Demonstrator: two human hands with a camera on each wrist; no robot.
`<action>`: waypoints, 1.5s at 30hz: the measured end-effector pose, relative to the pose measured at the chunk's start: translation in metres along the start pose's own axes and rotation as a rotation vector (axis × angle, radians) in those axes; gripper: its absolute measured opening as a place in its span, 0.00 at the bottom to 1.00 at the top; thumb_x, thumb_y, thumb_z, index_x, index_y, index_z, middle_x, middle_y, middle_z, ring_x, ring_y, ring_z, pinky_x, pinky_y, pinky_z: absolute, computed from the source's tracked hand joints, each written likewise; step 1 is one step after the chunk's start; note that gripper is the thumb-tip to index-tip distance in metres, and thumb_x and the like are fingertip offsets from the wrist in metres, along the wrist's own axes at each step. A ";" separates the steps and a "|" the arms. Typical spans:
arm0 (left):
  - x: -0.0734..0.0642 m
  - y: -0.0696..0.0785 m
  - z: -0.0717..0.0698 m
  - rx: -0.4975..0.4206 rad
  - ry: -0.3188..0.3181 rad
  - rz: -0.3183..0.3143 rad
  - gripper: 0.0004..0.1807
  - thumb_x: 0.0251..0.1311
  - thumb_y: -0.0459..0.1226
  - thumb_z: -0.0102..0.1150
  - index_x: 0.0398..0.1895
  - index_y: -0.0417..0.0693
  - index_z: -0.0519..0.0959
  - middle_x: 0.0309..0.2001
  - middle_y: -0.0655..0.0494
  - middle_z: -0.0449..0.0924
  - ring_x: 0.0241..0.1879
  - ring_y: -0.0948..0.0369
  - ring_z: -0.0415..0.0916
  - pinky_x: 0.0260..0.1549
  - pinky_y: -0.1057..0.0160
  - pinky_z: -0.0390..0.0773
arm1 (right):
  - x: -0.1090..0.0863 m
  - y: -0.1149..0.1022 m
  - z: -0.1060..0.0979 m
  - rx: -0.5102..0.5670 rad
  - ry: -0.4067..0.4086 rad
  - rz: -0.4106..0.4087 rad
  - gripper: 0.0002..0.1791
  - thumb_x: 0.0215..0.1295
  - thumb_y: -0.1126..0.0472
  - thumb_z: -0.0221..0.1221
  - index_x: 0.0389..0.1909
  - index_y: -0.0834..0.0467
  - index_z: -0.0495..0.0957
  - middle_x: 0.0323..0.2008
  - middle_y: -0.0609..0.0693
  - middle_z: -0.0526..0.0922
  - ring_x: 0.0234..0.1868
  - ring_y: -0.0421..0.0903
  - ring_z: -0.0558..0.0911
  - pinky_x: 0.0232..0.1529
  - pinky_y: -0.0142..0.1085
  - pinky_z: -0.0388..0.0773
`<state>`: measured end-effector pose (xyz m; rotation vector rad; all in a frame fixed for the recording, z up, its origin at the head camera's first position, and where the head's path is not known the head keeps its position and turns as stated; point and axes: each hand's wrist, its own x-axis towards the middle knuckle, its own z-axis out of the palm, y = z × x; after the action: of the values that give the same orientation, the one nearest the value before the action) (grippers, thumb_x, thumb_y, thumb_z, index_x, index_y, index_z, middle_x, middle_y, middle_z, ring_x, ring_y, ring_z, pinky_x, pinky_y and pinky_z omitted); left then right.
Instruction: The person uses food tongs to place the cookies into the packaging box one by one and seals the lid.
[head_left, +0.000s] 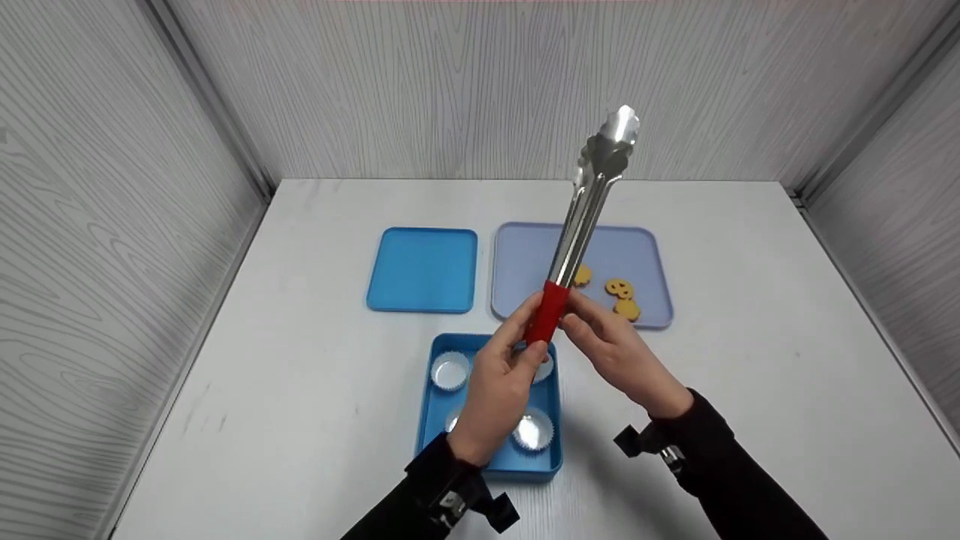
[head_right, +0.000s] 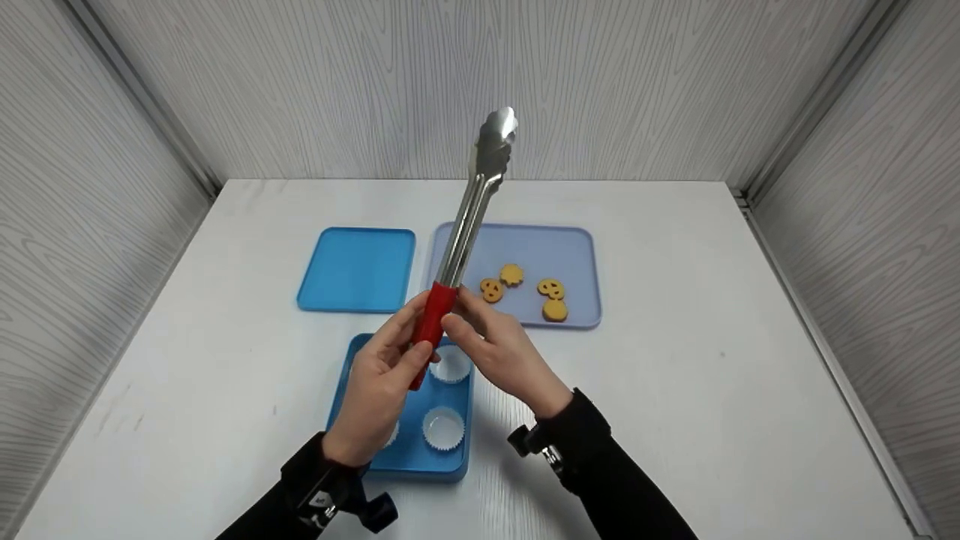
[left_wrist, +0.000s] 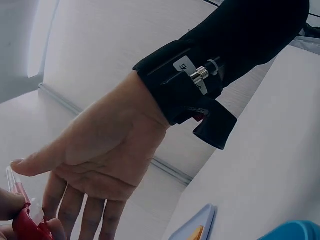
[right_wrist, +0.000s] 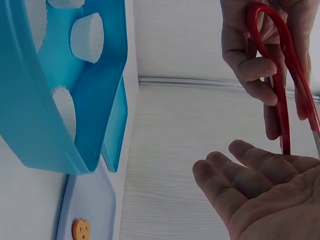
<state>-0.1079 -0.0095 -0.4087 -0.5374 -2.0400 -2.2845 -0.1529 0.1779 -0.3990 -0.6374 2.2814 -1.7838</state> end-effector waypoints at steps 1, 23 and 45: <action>-0.001 0.000 0.002 0.005 0.003 0.000 0.30 0.77 0.32 0.50 0.80 0.51 0.61 0.73 0.55 0.69 0.66 0.57 0.70 0.61 0.58 0.78 | 0.000 0.000 0.002 0.015 0.012 0.003 0.29 0.81 0.57 0.50 0.78 0.59 0.61 0.74 0.52 0.69 0.74 0.49 0.69 0.73 0.49 0.66; -0.011 -0.007 0.010 0.205 -0.106 0.060 0.33 0.74 0.30 0.53 0.80 0.51 0.60 0.72 0.55 0.69 0.62 0.59 0.73 0.57 0.58 0.80 | -0.006 0.001 0.019 0.292 0.224 0.027 0.20 0.79 0.61 0.54 0.66 0.63 0.74 0.58 0.60 0.84 0.62 0.54 0.81 0.64 0.40 0.76; -0.029 0.003 -0.042 0.509 -0.201 0.093 0.30 0.78 0.41 0.52 0.79 0.53 0.62 0.79 0.61 0.57 0.78 0.59 0.54 0.74 0.46 0.61 | -0.013 0.007 0.003 0.299 0.306 -0.028 0.19 0.78 0.60 0.56 0.63 0.64 0.69 0.50 0.65 0.86 0.42 0.60 0.89 0.45 0.48 0.88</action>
<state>-0.0903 -0.0565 -0.4173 -0.8188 -2.4985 -1.6175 -0.1421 0.1824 -0.4079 -0.3656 2.1160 -2.3129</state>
